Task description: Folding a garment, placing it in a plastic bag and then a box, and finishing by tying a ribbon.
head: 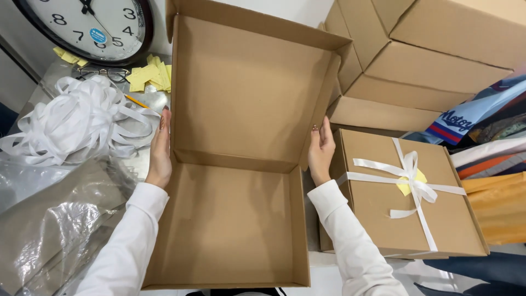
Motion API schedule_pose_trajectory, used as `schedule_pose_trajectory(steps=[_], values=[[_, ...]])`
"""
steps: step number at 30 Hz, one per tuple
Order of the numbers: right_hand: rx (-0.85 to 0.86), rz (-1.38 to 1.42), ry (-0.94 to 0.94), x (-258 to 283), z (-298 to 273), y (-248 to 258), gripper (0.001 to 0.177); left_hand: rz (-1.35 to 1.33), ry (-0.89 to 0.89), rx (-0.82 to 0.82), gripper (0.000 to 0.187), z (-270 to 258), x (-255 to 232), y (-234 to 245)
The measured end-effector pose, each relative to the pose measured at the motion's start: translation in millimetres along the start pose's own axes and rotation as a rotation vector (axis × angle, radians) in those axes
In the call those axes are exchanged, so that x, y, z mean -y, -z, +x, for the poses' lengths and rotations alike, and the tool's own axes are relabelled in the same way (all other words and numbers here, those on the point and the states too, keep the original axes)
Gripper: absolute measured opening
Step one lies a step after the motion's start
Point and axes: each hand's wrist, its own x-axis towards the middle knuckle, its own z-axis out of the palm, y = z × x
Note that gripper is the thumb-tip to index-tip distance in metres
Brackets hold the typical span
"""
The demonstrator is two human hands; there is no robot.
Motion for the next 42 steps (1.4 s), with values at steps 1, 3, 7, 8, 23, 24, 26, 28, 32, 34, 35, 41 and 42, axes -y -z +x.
schedule_pose_trajectory(steps=[1,3,7,8,23,24,26,28,32,34,35,41,42], values=[[0.0,0.001,0.0,4.0,-2.7,-4.0,0.056,0.0,-0.001,0.0,0.059,1.5,3.5,2.8],[0.003,-0.108,-0.05,13.2,-11.2,-11.2,0.061,0.092,0.053,-0.006,0.058,1.6,9.5,9.4],[-0.017,-0.203,-0.041,18.1,-16.6,-17.2,0.062,0.115,0.077,-0.032,0.057,5.0,9.1,11.5],[-0.024,-0.232,-0.059,19.1,-16.7,-18.0,0.062,0.123,0.091,-0.033,0.057,5.9,7.4,12.5],[-0.048,-0.455,0.042,29.5,-55.0,-38.1,0.081,0.115,0.192,0.013,0.057,-17.3,-45.1,58.7],[-0.024,-0.502,0.056,32.1,-58.9,-46.2,0.083,0.118,0.184,-0.007,0.058,-22.2,-48.3,68.9],[0.014,-0.468,0.093,54.2,-73.2,-70.2,0.082,0.13,0.178,-0.029,0.058,-31.3,-59.2,90.2],[0.057,-0.43,0.133,71.0,-85.8,-98.1,0.081,0.143,0.168,-0.056,0.058,-40.3,-72.1,115.0],[0.191,-0.324,0.363,95.4,-117.6,-162.6,0.071,0.201,0.052,-0.193,0.051,-65.6,-77.5,180.5],[0.274,-0.258,0.402,111.2,-141.9,-197.9,0.068,0.219,0.033,-0.272,0.05,-83.8,-73.3,220.9],[0.336,-0.216,0.391,120.3,-155.8,-215.7,0.067,0.251,0.019,-0.336,0.05,-94.4,-72.6,241.7],[0.637,0.018,0.296,111.1,-221.3,-314.9,0.056,0.53,0.049,-0.632,0.048,-177.4,-87.5,333.6],[0.686,0.048,0.268,106.6,-231.4,-329.1,0.053,0.711,0.125,-0.687,0.045,-191.4,-98.2,339.6]])
